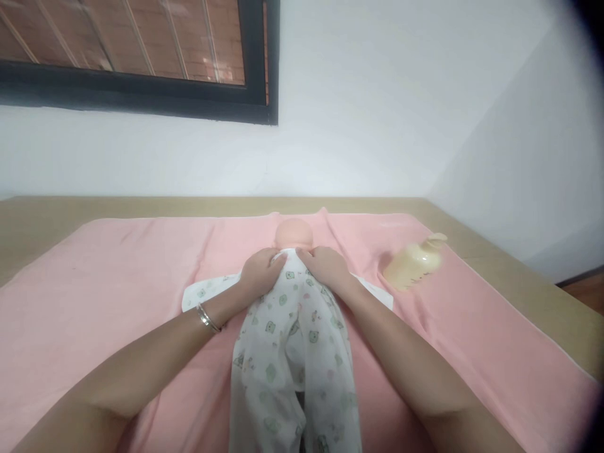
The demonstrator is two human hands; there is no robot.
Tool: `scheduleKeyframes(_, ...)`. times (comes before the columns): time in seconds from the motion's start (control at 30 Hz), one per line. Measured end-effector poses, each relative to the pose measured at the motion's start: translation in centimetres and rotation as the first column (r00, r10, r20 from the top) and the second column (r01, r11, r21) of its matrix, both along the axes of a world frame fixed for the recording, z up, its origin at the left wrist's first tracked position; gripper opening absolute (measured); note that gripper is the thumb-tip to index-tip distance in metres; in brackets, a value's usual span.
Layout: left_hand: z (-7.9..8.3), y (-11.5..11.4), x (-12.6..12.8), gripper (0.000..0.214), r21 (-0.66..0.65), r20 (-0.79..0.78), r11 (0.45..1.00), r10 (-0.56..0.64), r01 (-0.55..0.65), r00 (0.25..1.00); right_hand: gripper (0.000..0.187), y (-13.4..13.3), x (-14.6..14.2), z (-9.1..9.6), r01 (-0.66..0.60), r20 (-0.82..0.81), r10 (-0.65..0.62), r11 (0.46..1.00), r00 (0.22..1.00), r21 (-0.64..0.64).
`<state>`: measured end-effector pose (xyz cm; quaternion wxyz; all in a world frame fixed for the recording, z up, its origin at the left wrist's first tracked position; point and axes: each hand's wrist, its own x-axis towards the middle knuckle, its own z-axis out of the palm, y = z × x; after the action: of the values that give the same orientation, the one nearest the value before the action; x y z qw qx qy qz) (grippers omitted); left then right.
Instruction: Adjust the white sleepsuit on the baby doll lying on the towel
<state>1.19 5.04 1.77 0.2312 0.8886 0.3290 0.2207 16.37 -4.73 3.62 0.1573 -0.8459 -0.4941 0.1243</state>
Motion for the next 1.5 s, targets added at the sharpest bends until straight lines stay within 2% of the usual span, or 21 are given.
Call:
scheduleKeyframes(1.07,0.0,0.0,0.0,0.040,0.009,0.000,1.000,0.005,-0.005,1.000,0.068,0.0,0.0,0.0,0.011,-0.020,-0.010,1.000,1.000,0.021)
scheduleKeyframes(1.2,0.2,0.0,0.0,0.041,-0.032,-0.023,0.999,-0.003,0.002,1.000,0.068,0.0,0.0,0.1,0.012,-0.005,-0.012,1.000,1.000,0.018)
scheduleKeyframes(1.33,0.5,0.0,0.0,0.045,-0.060,-0.060,0.998,-0.022,0.018,0.998,0.067,-0.2,-0.5,0.4,0.006,0.075,-0.008,1.000,0.997,0.028)
scheduleKeyframes(1.5,0.7,0.0,0.0,0.050,-0.069,-0.075,0.997,-0.049,0.044,0.996,0.054,-0.7,-1.9,0.9,-0.060,0.290,0.028,0.993,0.957,0.101)
